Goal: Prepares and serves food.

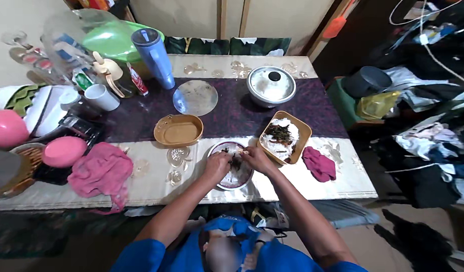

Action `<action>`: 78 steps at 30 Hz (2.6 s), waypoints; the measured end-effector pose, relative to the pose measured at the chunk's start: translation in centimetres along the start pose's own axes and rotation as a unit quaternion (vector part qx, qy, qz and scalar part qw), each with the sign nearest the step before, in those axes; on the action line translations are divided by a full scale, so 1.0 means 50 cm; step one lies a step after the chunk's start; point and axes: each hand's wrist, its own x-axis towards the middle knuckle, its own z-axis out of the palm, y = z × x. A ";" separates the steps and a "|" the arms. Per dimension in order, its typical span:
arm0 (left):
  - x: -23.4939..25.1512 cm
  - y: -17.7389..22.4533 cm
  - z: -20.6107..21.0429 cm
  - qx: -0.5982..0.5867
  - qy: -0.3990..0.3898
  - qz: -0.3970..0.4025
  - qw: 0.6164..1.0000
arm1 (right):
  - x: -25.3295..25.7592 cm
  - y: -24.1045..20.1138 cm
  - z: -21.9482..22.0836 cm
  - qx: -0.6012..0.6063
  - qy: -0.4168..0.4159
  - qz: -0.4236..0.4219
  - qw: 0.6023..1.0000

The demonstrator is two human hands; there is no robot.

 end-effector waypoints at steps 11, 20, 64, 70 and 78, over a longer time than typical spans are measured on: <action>-0.022 -0.013 -0.073 -0.091 0.065 -0.002 0.994 | -0.021 -0.031 0.000 -0.001 -0.063 -0.032 0.997; -0.014 -0.017 -0.067 -0.040 -0.012 -0.043 0.998 | -0.009 -0.046 0.041 -0.074 -0.027 -0.020 0.997; -0.011 -0.012 0.005 0.057 -0.002 -0.003 0.998 | 0.038 -0.019 0.076 0.047 0.121 -0.004 0.992; -0.020 -0.023 -0.039 -0.032 0.001 -0.027 0.999 | 0.011 -0.012 0.078 0.096 0.049 0.010 0.994; -0.033 -0.052 -0.081 -0.207 0.114 -0.020 0.971 | -0.015 -0.016 0.081 0.037 0.039 -0.044 0.998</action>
